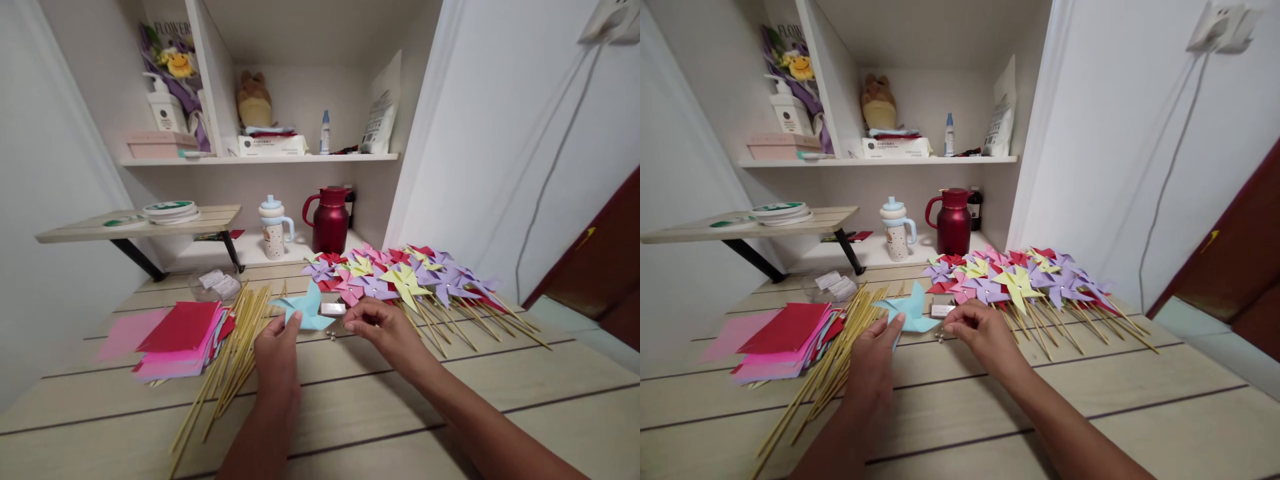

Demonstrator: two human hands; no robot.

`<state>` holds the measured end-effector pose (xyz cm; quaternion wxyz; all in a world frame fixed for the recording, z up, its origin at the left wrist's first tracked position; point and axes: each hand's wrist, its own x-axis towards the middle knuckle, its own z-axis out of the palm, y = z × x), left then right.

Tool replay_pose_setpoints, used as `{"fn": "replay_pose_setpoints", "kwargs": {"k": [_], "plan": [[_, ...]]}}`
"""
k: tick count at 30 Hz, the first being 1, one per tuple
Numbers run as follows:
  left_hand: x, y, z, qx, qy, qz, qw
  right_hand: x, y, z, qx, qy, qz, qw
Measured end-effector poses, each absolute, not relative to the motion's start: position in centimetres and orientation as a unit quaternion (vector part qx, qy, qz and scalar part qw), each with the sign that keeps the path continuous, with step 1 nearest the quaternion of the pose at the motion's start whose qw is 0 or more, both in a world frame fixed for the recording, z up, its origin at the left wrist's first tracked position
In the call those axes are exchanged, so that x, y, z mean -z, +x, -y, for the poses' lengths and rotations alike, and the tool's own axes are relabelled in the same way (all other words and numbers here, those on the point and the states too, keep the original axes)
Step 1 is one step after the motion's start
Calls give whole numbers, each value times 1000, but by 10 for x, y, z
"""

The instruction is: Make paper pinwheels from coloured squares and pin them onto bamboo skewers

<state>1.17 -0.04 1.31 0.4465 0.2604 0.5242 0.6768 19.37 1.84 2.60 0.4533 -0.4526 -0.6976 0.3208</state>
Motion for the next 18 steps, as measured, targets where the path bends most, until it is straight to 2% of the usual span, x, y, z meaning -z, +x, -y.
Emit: {"fn": "replay_pose_setpoints", "kwargs": {"k": [18], "plan": [[-27,28,17,-644,407,-554,336,-36,181,1,-368,-370,662,537]]}}
